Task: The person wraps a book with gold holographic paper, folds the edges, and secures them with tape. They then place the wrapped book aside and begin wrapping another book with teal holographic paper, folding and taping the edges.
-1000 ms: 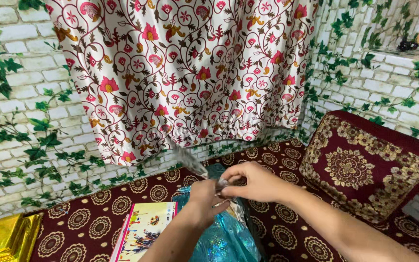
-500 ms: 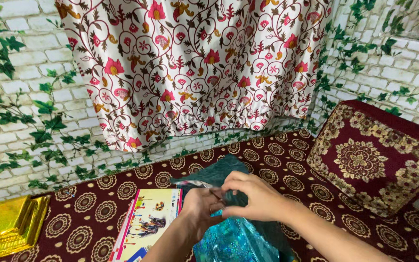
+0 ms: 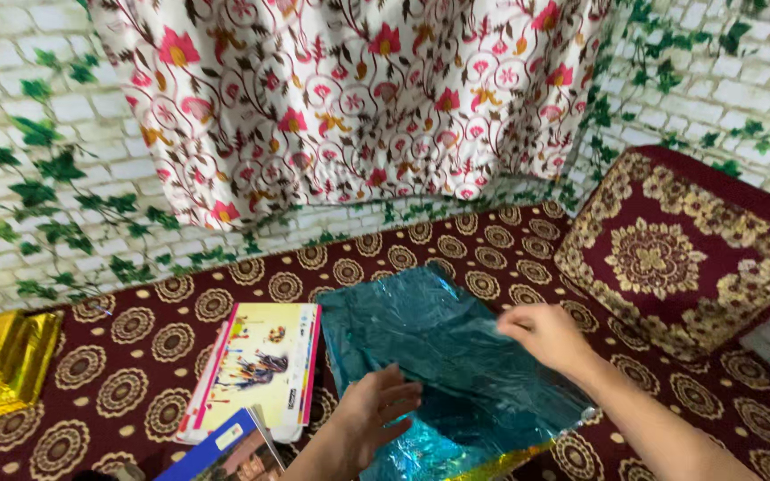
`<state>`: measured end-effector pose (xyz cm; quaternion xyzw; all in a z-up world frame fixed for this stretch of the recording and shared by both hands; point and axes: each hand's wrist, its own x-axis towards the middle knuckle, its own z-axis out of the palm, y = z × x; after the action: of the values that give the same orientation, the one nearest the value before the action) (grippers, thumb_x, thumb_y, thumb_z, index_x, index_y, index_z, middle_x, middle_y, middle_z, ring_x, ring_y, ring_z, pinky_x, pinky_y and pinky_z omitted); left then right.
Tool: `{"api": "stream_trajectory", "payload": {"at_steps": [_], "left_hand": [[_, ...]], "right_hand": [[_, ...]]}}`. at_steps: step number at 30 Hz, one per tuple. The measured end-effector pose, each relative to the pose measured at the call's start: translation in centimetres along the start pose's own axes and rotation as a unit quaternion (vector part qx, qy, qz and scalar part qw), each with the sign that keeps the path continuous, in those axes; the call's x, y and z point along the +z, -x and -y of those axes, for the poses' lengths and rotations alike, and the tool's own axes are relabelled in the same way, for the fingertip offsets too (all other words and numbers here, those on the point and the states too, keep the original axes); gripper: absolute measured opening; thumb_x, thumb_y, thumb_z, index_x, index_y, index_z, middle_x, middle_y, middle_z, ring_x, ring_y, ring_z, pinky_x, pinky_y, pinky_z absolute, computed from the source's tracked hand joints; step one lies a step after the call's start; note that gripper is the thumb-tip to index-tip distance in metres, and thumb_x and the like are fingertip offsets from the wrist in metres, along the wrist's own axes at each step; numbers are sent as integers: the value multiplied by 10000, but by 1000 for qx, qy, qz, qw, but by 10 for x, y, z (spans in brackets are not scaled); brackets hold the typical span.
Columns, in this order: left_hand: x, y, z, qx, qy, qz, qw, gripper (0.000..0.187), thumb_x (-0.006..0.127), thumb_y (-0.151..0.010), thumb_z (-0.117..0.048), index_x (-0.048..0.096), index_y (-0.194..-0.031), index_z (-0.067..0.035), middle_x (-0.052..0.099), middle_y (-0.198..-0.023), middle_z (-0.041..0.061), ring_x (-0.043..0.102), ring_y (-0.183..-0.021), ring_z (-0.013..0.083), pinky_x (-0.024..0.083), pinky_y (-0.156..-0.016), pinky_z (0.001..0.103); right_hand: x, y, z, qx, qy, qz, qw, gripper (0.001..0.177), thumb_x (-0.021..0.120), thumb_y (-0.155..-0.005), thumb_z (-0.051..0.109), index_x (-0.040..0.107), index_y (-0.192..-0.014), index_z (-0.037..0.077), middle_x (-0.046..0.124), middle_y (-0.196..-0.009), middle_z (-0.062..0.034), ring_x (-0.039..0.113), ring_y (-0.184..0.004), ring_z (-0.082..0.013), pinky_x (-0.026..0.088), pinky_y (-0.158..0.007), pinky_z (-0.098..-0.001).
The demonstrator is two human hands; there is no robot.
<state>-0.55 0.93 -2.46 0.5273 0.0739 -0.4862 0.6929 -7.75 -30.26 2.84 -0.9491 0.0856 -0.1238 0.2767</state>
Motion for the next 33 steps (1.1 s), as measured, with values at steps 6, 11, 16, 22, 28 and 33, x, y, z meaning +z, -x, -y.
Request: {"api": "stream_trajectory", "payload": {"at_steps": [6,11,16,22,28,33], "left_hand": [[-26,-22,46,-6,5,-19,1000,600,447,-962,-344,458,-1507,-94,640,-1467,114,550,-1417,292,384,-1171,471],[-27,-27,70,-70,-12,-51,996,584,472,-972,-306,437,-1508,-77,631,-1500,112,542,-1432,281,401,-1197,466],[-27,-31,87,-73,-24,-36,996,585,503,-959,-297,458,-1492,-61,633,-1492,104,539,-1418,272,397,-1179,467],[-45,-39,118,-71,-2,-62,996,524,564,-922,-299,555,-1403,-92,694,-1406,93,584,-1351,265,419,-1121,487],[-72,-51,149,-83,0,-82,993,500,550,-916,-267,607,-1389,-115,701,-1378,69,581,-1355,251,421,-1116,473],[-79,-52,162,-105,-20,-103,989,518,520,-943,-244,579,-1445,-131,703,-1379,45,564,-1376,231,434,-1123,444]], "right_hand": [[26,68,-69,40,111,84,989,440,829,-818,311,741,-1238,212,710,-1248,-28,678,-1141,-232,539,-968,-400],[54,106,-76,-80,225,205,949,553,735,-807,127,653,-1343,232,631,-1383,20,569,-1287,-212,382,-1094,-413],[84,130,-77,-190,221,272,917,628,827,-774,189,584,-1349,115,519,-1425,-109,452,-1305,-299,294,-1054,-439],[153,157,-68,-250,228,274,900,483,819,-828,278,618,-1230,102,577,-1131,-55,546,-1110,-252,371,-977,-426],[192,161,-52,-243,208,249,914,494,834,-776,334,624,-1132,63,571,-1088,-87,540,-1092,-287,357,-941,-451],[199,165,-70,-257,251,259,897,405,792,-812,327,638,-1062,49,579,-1021,-93,563,-1039,-277,356,-951,-473]]}}
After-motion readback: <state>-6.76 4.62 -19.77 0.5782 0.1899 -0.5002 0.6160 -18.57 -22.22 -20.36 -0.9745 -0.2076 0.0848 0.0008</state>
